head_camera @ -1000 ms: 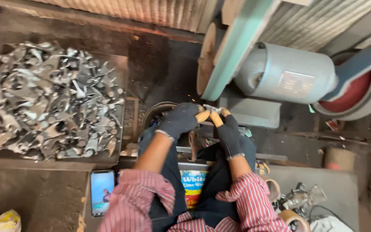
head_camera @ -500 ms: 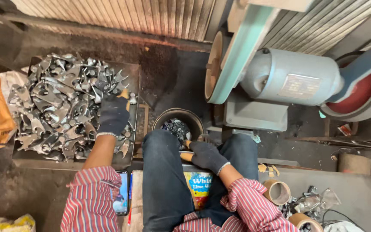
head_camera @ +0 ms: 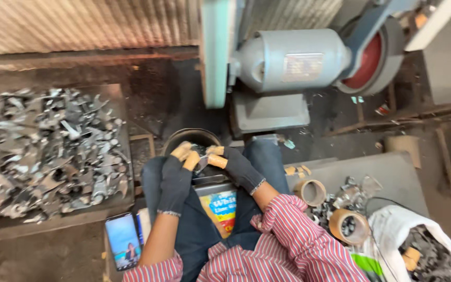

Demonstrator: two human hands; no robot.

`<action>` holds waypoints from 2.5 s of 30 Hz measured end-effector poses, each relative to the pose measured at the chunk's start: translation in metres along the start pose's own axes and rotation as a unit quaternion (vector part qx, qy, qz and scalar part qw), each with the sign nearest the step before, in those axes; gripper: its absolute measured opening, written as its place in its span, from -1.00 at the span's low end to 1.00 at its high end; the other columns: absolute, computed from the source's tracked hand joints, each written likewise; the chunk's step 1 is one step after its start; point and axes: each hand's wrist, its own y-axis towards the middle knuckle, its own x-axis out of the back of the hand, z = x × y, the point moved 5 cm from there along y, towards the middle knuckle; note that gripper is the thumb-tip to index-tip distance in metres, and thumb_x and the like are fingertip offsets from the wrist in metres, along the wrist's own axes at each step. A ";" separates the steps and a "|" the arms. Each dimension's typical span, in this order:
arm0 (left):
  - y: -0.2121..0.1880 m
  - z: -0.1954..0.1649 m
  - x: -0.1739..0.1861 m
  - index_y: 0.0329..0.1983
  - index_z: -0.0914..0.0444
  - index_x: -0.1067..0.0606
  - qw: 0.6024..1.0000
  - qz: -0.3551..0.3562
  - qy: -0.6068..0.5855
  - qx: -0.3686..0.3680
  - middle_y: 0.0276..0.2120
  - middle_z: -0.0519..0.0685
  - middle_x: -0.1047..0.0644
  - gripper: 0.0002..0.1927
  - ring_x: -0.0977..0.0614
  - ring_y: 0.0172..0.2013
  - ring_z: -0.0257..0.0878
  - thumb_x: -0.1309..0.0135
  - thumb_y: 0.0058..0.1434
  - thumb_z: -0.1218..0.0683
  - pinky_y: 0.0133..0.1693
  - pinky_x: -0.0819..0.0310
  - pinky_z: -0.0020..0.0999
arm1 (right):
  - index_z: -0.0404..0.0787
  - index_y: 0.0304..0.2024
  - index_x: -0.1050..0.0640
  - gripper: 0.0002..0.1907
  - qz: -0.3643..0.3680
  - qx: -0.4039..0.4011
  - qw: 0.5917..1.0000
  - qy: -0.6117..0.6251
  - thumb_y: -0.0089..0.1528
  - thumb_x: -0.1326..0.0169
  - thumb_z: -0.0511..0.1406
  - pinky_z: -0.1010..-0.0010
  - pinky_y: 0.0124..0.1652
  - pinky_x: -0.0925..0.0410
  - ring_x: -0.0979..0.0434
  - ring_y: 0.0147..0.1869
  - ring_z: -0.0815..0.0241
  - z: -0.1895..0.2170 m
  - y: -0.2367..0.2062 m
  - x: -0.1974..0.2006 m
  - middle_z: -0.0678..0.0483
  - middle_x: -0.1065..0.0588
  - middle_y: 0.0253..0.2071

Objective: The person sits on the floor in front of a belt grinder, picks metal workpieces from a large pile, and holds each against the running abrasive belt to grind its edges, producing sparks. Ground pieces are placed into a container between the legs, and the person repeats the cycle with new pieces.

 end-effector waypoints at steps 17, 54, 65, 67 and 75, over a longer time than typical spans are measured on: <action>0.123 0.010 -0.070 -0.04 0.36 -0.55 0.994 0.068 -0.030 -0.085 -0.21 0.04 -0.64 -0.74 -0.61 -0.20 -0.18 0.01 0.40 0.07 -0.13 -0.47 -0.26 | -0.40 -0.08 -0.61 -0.70 -0.200 -0.052 0.969 0.138 0.32 -0.16 -0.24 0.49 -0.13 -0.42 -0.54 -0.16 0.35 -0.021 0.079 0.066 0.06 -0.61 -0.21; 0.056 -0.020 -0.062 -0.07 0.24 -0.65 0.922 0.160 0.316 -0.156 -0.30 0.08 -0.65 -0.69 -0.65 -0.25 -0.04 -0.09 0.34 -0.06 -0.17 -0.45 -0.13 | -0.44 -0.02 -0.54 -0.58 -0.077 -0.206 0.936 0.273 0.46 -0.12 -0.12 0.34 -0.28 -0.28 -0.41 -0.27 0.19 -0.052 0.001 0.063 0.05 -0.50 -0.29; 0.121 0.021 -0.078 -0.07 0.33 -0.56 0.981 0.089 -0.112 0.130 -0.34 -0.01 -0.59 -0.72 -0.53 -0.38 -0.22 -0.04 0.39 0.01 -0.32 -0.42 -0.19 | -0.39 -0.03 -0.59 -0.69 -0.184 -0.061 0.968 0.161 0.35 -0.09 -0.24 0.46 -0.10 -0.41 -0.54 -0.12 0.34 -0.006 0.073 0.064 0.09 -0.61 -0.18; 0.128 0.015 -0.079 -0.08 0.34 -0.57 0.999 0.044 -0.009 -0.002 -0.30 0.06 -0.62 -0.72 -0.61 -0.32 -0.14 -0.02 0.41 0.02 -0.25 -0.47 -0.18 | -0.39 -0.05 -0.60 -0.69 -0.198 -0.063 0.969 0.137 0.35 -0.09 -0.24 0.47 -0.12 -0.41 -0.54 -0.13 0.36 -0.014 0.084 0.065 0.11 -0.61 -0.18; 0.137 0.021 -0.108 -0.17 0.31 -0.61 0.996 -0.026 0.050 -0.063 -0.24 0.15 -0.67 -0.68 -0.71 -0.20 0.01 -0.09 0.31 -0.05 -0.16 -0.54 -0.18 | -0.31 -0.04 -0.61 -0.70 -0.222 0.117 0.942 -0.222 0.43 -0.07 -0.18 0.33 -0.04 -0.37 -0.51 -0.07 0.13 -0.019 0.072 0.091 -0.03 -0.57 -0.14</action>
